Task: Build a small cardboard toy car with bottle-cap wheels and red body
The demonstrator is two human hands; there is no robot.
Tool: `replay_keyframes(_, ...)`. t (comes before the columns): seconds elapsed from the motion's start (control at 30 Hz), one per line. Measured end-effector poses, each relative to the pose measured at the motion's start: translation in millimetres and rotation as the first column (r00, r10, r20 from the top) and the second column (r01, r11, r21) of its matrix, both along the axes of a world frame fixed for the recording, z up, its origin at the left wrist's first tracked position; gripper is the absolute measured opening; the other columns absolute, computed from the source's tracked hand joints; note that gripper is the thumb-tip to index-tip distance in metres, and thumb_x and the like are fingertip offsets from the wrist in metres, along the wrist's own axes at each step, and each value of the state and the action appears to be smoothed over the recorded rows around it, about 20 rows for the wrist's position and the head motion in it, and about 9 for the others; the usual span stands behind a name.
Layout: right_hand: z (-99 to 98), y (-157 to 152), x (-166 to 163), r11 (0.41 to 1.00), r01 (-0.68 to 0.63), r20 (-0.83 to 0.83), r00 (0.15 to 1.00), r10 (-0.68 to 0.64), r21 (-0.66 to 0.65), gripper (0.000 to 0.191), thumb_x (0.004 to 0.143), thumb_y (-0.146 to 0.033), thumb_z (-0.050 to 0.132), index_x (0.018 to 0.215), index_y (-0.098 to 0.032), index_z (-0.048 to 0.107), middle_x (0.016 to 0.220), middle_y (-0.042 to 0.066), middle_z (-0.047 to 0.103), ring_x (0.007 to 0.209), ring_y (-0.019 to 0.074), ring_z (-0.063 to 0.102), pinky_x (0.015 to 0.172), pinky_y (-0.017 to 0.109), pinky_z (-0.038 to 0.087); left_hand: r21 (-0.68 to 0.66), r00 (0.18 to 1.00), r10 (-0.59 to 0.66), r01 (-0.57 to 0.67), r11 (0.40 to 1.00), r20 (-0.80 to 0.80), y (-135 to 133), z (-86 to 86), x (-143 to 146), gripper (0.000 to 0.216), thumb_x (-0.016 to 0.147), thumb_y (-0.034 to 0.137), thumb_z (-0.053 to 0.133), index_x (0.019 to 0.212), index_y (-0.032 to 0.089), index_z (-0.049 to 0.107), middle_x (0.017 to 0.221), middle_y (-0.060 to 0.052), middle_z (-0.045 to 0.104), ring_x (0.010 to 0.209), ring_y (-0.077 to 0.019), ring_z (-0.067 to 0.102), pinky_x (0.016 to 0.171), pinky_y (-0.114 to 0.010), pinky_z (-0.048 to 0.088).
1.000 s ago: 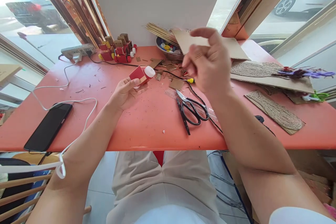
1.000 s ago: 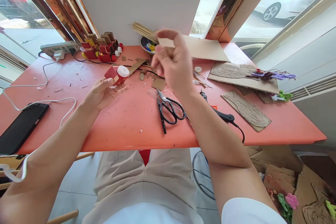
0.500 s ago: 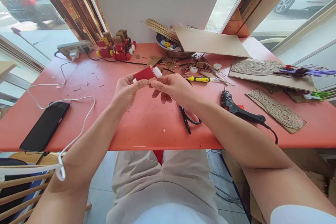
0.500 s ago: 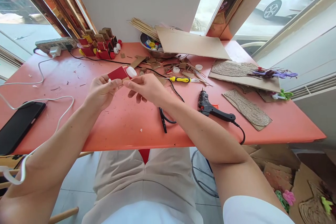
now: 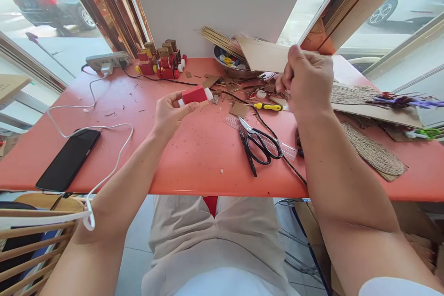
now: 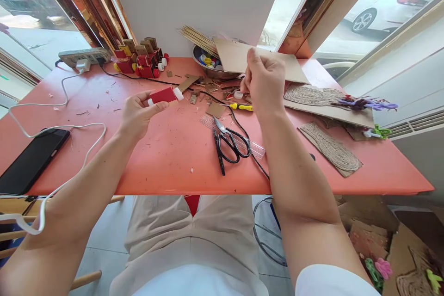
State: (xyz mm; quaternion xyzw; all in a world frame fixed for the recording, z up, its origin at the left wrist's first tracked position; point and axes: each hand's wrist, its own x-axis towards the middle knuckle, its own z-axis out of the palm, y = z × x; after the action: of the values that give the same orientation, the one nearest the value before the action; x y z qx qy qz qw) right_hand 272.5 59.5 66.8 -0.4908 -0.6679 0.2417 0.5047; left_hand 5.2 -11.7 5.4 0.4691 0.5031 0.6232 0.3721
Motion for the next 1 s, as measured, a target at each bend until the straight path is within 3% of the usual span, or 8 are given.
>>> replay_keyframes(0.1,2.8,3,15,0.959,0.282,0.487,0.835,-0.257,0.022,0.041,0.097,-0.028,0.065,0.059,-0.024,0.052,0.061,0.004,0.056,0.070,0.0216,0.058,0.078,0.041,0.047,0.027,0.996,0.007,-0.004,1.000,-0.092,-1,-0.3,-1,0.043,0.050,0.037,0.094,0.087,0.019,0.081,0.092,-0.006,0.084,0.089,-0.0260,0.078,0.083,-0.039,0.066)
replay_keyframes(0.2,0.8,1,20,0.954,0.294,0.682,0.685,-0.256,0.063,0.011,0.093,-0.019,0.064,0.086,-0.020,0.071,0.086,0.013,0.071,0.093,0.0306,0.066,0.091,0.049,0.046,0.072,0.962,0.052,-0.034,0.997,-0.267,-2,-1.5,-1,0.044,0.054,0.034,0.092,0.094,0.018,0.082,0.093,-0.006,0.084,0.088,-0.0241,0.078,0.089,-0.039,0.064)
replay_keyframes(0.33,-6.7,0,13,0.962,0.219,0.645,0.714,-0.272,0.163,0.026,0.098,-0.039,0.066,0.080,-0.020,0.070,0.069,0.008,0.064,0.084,0.0286,0.064,0.098,0.054,0.047,0.114,0.881,0.101,-0.054,0.992,-0.461,-6,-2.1,0,0.044,0.062,0.030,0.087,0.104,0.019,0.081,0.099,-0.005,0.084,0.092,-0.0233,0.077,0.093,-0.038,0.062)
replay_keyframes(0.43,-14.4,-9,-5,0.984,-0.031,0.550,0.832,-0.073,0.178,0.037,0.102,-0.051,0.059,0.081,-0.023,0.070,0.067,0.005,0.065,0.078,0.0254,0.064,0.092,0.048,0.053,0.138,0.824,0.114,-0.043,0.989,-0.554,-10,-1.5,3,0.042,0.067,0.029,0.084,0.108,0.021,0.080,0.105,-0.005,0.084,0.099,-0.0243,0.077,0.094,-0.037,0.061)
replay_keyframes(0.63,-32.5,-32,-45,0.834,-0.548,0.460,0.756,0.466,0.056,0.049,0.091,-0.052,0.074,0.129,-0.021,0.073,0.133,0.013,0.077,0.122,0.0332,0.071,0.104,0.048,0.055,0.178,0.670,0.116,0.025,0.984,-0.733,-16,-1.3,11,0.034,0.073,0.033,0.083,0.106,0.028,0.078,0.101,0.000,0.084,0.092,-0.0251,0.076,0.117,-0.052,0.050)
replay_keyframes(0.73,-37.8,-33,-51,0.822,-0.570,0.418,0.748,0.516,0.005,0.042,0.090,-0.044,0.073,0.125,-0.020,0.077,0.131,0.012,0.079,0.121,0.0327,0.072,0.107,0.049,0.054,0.196,0.639,0.117,0.053,0.979,-0.760,-18,-3.8,15,0.036,0.071,0.033,0.085,0.106,0.029,0.075,0.101,0.001,0.083,0.093,-0.0257,0.077,0.120,-0.054,0.048)
replay_keyframes(0.9,-38.0,-27,-49,0.805,-0.589,0.282,0.762,0.582,-0.072,0.047,0.087,-0.052,0.077,0.120,-0.019,0.078,0.117,0.009,0.082,0.107,0.0296,0.075,0.101,0.047,0.058,0.255,0.765,0.179,-0.020,0.967,-0.619,-19,-9.6,17,0.047,0.069,0.030,0.088,0.112,0.027,0.067,0.107,-0.002,0.081,0.097,-0.0238,0.077,0.090,-0.038,0.061)
replay_keyframes(1.0,-38.6,-26,-48,0.801,-0.595,0.294,0.756,0.584,-0.063,0.052,0.091,-0.058,0.074,0.127,-0.020,0.076,0.123,0.010,0.081,0.112,0.0305,0.075,0.103,0.049,0.058,0.278,0.791,0.197,-0.035,0.960,-0.579,-17,-10.7,18,0.048,0.069,0.029,0.089,0.110,0.026,0.065,0.107,-0.001,0.080,0.097,-0.0223,0.078,0.088,-0.035,0.061)
